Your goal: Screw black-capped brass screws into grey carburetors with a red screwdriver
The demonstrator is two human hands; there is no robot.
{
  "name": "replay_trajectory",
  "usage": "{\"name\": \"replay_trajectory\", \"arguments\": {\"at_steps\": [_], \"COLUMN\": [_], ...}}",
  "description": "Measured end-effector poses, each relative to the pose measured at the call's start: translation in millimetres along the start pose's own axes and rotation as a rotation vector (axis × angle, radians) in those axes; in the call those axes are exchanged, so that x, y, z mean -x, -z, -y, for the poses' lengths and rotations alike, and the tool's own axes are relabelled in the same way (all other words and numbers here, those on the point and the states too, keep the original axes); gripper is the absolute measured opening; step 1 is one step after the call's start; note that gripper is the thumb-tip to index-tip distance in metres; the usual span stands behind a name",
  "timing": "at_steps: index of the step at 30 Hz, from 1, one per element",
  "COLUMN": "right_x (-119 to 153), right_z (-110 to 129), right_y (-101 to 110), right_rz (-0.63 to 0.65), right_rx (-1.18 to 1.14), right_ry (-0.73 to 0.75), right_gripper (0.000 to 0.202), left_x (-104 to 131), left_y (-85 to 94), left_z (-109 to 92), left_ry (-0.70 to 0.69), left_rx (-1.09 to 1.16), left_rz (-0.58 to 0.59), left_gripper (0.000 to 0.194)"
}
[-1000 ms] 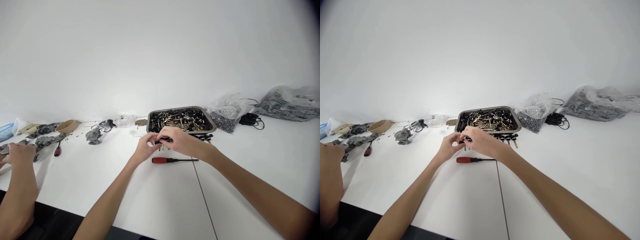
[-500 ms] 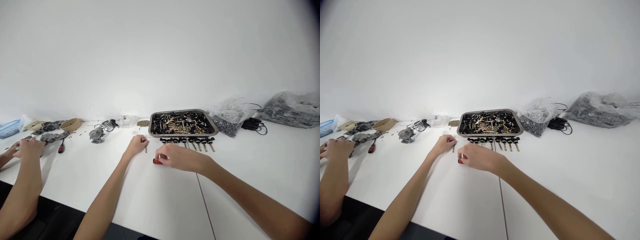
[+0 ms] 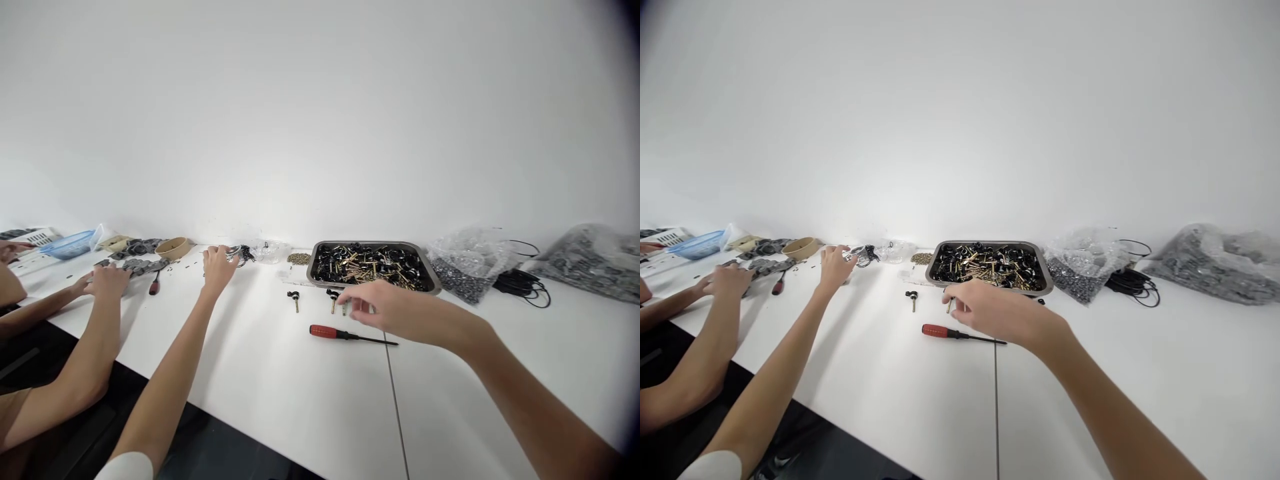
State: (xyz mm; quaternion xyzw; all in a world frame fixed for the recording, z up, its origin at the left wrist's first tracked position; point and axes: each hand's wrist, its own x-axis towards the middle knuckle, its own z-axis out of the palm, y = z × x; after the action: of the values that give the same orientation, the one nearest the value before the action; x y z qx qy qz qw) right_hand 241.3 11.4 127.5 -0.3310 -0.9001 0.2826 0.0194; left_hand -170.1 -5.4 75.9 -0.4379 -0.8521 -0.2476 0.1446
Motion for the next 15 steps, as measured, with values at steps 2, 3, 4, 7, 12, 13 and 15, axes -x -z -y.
{"name": "replay_trajectory", "arguments": {"at_steps": [2,3,4,7,12,13,15], "right_x": [8,11,13,19,25,26,27], "right_z": [-2,-3,-4,-6,-10,-11,-12], "right_y": [9,12,15,19,22,22,24], "right_rz": [-0.039,-0.046,-0.048,-0.046,-0.061,-0.059,-0.055], "right_rx": [0.004,0.006,0.008,0.008,0.022,0.022,0.014], "right_ry": [-0.033,-0.050,-0.063,-0.071,-0.061,-0.060,-0.057], "right_gripper": [0.035,0.036,0.036,0.036,0.037,0.036,0.035], "left_x": [-11,-15,-19,-21,-13,-11,-7], "left_y": [1.7,0.5,-2.0,-14.7,-32.7,-33.6,-32.1], "left_z": [13,19,24,36,47,48,51], "left_ry": [0.032,0.050,0.070,0.131,0.138,0.133,0.124], "left_rx": [-0.080,-0.117,-0.150,-0.217,-0.230,-0.217,-0.173], "left_rz": [0.032,0.055,0.081,0.144,0.106,0.094,0.076], "left_gripper": [0.042,0.043,0.044,0.044,0.044,0.044,0.043]}}
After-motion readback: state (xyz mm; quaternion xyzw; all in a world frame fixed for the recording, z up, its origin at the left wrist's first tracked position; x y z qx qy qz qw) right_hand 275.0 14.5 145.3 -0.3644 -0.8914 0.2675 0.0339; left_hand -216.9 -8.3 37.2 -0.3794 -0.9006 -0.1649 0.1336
